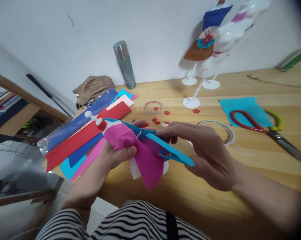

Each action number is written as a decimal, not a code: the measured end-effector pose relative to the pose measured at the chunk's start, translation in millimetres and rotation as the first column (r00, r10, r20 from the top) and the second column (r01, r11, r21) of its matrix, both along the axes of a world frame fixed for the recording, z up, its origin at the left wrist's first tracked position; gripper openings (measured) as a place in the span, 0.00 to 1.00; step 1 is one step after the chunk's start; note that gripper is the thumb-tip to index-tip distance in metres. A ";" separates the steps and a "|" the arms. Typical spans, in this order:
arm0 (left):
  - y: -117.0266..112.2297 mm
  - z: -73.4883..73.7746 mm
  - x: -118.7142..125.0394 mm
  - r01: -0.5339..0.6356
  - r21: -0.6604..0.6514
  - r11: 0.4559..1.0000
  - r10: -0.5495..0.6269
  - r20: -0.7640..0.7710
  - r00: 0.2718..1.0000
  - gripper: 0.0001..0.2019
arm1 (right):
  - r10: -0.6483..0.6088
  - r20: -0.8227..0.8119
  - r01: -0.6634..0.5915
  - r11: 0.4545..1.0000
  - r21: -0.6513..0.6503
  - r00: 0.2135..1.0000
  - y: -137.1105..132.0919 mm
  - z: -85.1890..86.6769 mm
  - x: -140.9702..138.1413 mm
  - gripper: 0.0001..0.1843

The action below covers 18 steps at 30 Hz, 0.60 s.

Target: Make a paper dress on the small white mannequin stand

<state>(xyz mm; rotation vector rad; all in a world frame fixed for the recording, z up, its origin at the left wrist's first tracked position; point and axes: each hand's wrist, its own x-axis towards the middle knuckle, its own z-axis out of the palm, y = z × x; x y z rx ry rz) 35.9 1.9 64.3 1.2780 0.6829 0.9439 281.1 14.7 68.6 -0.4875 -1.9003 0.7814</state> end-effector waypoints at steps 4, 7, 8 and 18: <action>1.3 -1.1 -0.6 -0.001 0.009 1.000 0.000 0.016 1.000 0.37 | -0.029 -0.002 0.029 0.999 0.024 1.000 1.6 -2.2 2.8 0.27; 1.6 -1.9 -0.6 -0.018 0.013 1.000 0.018 0.011 1.000 0.38 | -0.088 0.050 0.081 0.988 0.133 0.995 0.9 -1.4 2.2 0.25; 1.6 -2.3 -0.8 -0.023 0.013 1.000 0.023 0.007 1.000 0.38 | -0.121 0.086 0.105 0.979 0.174 0.989 0.2 -1.3 1.1 0.22; 1.0 -2.8 -1.1 0.014 -0.004 1.000 -0.013 0.029 0.999 0.37 | -0.157 0.144 0.138 0.982 0.133 0.977 -0.1 -2.6 -8.8 0.08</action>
